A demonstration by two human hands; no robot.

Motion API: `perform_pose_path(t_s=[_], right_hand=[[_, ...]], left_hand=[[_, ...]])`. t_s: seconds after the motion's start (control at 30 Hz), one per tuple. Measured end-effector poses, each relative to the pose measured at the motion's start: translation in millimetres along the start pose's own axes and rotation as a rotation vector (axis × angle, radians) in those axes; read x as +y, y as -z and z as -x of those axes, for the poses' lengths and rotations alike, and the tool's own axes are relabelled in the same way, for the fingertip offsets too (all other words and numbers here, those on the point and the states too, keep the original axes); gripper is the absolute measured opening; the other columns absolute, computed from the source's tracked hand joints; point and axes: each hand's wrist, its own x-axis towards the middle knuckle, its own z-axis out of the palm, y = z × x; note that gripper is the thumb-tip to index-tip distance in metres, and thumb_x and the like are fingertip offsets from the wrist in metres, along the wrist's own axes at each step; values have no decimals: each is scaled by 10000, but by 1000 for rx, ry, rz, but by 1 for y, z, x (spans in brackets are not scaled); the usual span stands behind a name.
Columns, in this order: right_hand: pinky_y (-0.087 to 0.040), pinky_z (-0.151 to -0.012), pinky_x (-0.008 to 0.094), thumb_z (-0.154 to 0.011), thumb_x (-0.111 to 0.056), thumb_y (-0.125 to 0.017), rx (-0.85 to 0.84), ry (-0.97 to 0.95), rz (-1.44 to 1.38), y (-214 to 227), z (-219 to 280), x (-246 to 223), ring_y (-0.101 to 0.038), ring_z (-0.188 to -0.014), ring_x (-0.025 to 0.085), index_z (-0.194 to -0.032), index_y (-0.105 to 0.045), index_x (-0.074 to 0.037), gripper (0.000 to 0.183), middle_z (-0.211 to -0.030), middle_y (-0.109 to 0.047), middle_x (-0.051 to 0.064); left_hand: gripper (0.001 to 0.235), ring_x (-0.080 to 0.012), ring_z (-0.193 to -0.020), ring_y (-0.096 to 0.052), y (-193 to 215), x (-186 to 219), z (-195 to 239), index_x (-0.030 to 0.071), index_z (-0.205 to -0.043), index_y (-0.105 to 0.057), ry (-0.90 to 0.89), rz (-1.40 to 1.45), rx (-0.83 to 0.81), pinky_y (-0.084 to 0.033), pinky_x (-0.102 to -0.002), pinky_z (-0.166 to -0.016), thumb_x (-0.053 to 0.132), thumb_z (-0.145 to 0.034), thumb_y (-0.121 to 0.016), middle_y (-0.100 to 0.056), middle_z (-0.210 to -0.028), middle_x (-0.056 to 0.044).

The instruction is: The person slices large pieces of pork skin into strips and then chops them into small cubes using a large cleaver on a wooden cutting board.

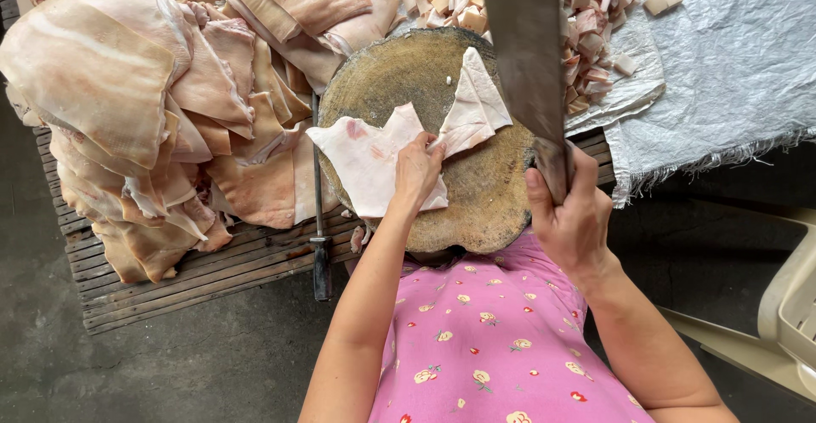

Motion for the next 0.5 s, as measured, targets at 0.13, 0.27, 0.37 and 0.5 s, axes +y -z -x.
perform_pose_path(t_s=[0.13,0.27,0.37,0.5], right_hand=[[-631,-555,386,-1120,-314,-526,-32,-171,-118,-47,12,4,-727,-615,279,-1281,-380,27,405,-752,-690,153],[-562,-676,583,-1045,-308,-566,-405,-388,313,-84,11,39,-687,-776,521,-1251,-433,23,413,-824,-688,335],[-558,-703,601,-1019,-314,-560,-467,-451,277,-91,22,50,-676,-811,552,-1242,-424,31,433,-850,-682,361],[-557,-723,597,-1051,-302,-549,-488,-440,261,-100,-6,57,-685,-805,543,-1235,-430,54,418,-837,-682,369]], left_hand=[[347,-362,-847,-741,2,7,-1,34,-1130,-702,134,-17,-68,-542,-455,-812,311,-925,-665,-761,-850,-234],[319,-385,-862,-735,1,4,-9,15,-1106,-727,49,5,-35,-546,-465,-817,277,-941,-653,-751,-905,-248],[309,-414,-890,-718,0,-12,5,2,-1093,-747,-24,12,-8,-547,-471,-826,248,-922,-671,-739,-917,-268],[297,-351,-845,-740,-3,-17,12,-12,-1123,-730,31,54,-99,-560,-435,-796,210,-936,-673,-742,-888,-252]])
